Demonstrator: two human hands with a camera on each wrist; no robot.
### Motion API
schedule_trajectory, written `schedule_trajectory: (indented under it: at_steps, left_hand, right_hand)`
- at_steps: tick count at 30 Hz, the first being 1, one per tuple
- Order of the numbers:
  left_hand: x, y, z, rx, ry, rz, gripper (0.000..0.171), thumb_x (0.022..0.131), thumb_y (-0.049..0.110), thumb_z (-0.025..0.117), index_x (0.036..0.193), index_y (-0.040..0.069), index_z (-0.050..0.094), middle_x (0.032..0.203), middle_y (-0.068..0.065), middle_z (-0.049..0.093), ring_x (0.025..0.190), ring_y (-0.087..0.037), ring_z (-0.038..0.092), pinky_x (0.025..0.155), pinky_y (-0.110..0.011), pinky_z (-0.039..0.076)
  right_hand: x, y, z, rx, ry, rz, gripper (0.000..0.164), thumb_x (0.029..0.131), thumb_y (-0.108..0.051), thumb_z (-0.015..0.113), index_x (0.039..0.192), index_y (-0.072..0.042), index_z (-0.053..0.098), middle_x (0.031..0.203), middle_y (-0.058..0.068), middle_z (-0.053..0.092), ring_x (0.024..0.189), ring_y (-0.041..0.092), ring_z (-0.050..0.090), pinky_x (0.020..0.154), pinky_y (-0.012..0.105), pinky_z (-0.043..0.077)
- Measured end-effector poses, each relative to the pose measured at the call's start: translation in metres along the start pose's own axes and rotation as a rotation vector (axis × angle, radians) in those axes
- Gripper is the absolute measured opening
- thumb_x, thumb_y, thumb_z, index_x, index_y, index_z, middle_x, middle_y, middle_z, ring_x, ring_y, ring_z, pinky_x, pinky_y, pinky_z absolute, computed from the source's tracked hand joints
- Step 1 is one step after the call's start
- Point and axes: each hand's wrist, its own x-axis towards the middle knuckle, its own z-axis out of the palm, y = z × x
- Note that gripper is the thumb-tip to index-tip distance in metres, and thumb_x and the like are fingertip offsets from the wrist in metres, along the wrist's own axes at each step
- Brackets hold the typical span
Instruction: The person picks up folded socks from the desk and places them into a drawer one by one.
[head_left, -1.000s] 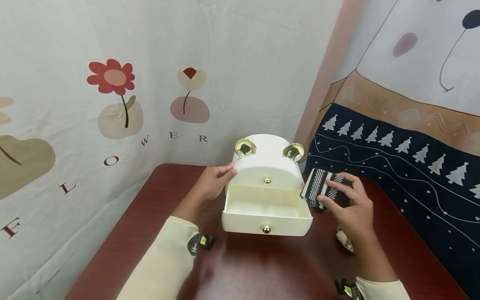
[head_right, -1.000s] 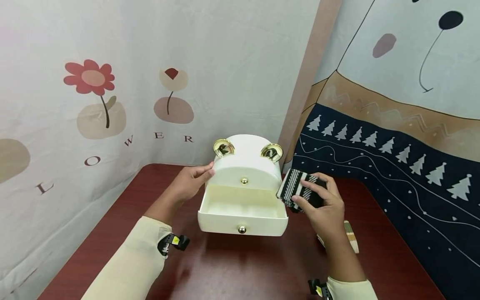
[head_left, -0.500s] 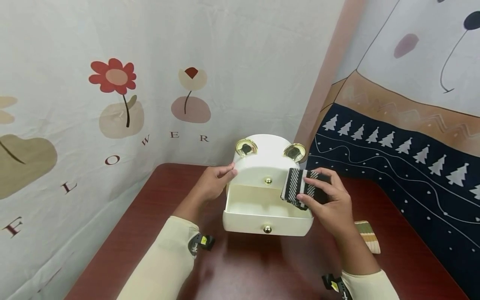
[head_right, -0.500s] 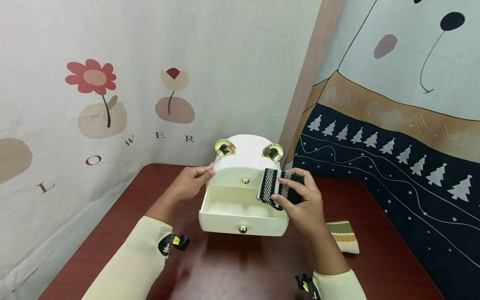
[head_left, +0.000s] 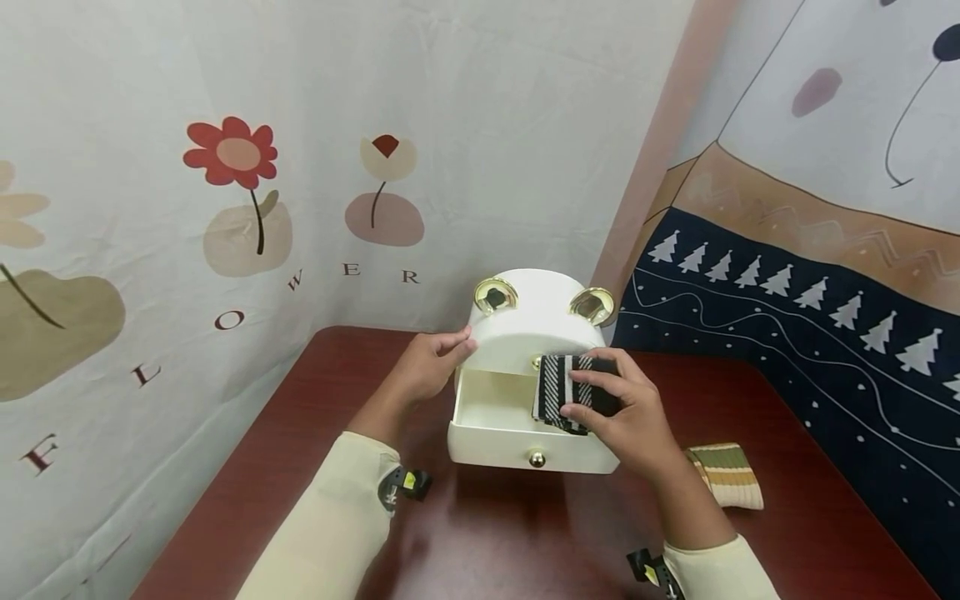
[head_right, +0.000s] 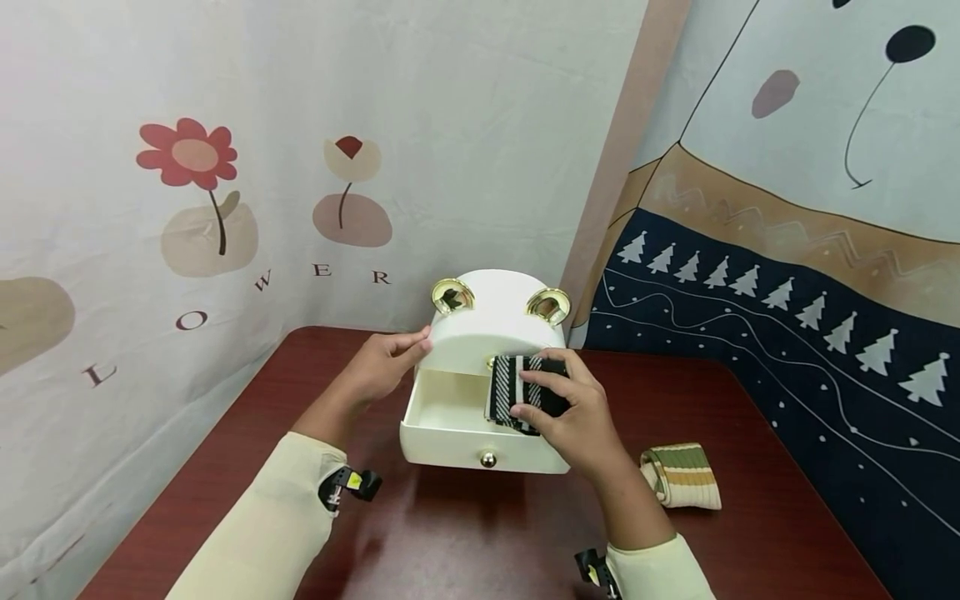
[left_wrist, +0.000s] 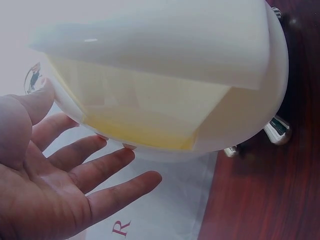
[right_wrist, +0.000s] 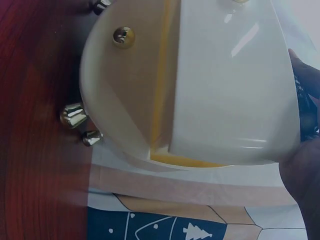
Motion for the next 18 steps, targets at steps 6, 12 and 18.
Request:
schedule_trajectory:
  at_steps: [6,12,18]
  left_hand:
    - [-0.0014,0.0018,-0.0001,0.004,0.003,0.007,0.051,0.112,0.037,0.065,0.155,0.01,0.058,0.165,0.001,0.053,0.16,-0.028,0.043,0.134,-0.051,0.035]
    - [-0.0018,0.0023,-0.0003,0.007,0.003,-0.008,0.051,0.112,0.038,0.064,0.156,0.013,0.058,0.166,0.0,0.053,0.161,-0.029,0.043,0.134,-0.052,0.034]
    - [-0.0024,0.0018,-0.0009,0.022,0.009,-0.017,0.05,0.112,0.039,0.064,0.156,0.014,0.059,0.164,-0.006,0.054,0.16,-0.032,0.044,0.134,-0.053,0.034]
  right_hand:
    - [0.0013,-0.0019,-0.0016,-0.012,-0.042,0.031,0.045,0.075,0.001,0.098,0.117,-0.006,0.085,0.135,0.016,0.067,0.125,0.026,0.059,0.103,0.003,0.044]
    - [0.003,-0.0043,-0.0021,-0.008,-0.127,0.055,0.044,0.074,0.0,0.099,0.115,-0.006,0.085,0.133,0.013,0.068,0.122,0.023,0.06,0.095,0.008,0.052]
    - [0.0065,-0.007,-0.0019,-0.061,-0.203,0.116,0.039,0.077,-0.007,0.1,0.114,-0.01,0.086,0.133,0.011,0.069,0.124,0.03,0.063,0.099,0.02,0.055]
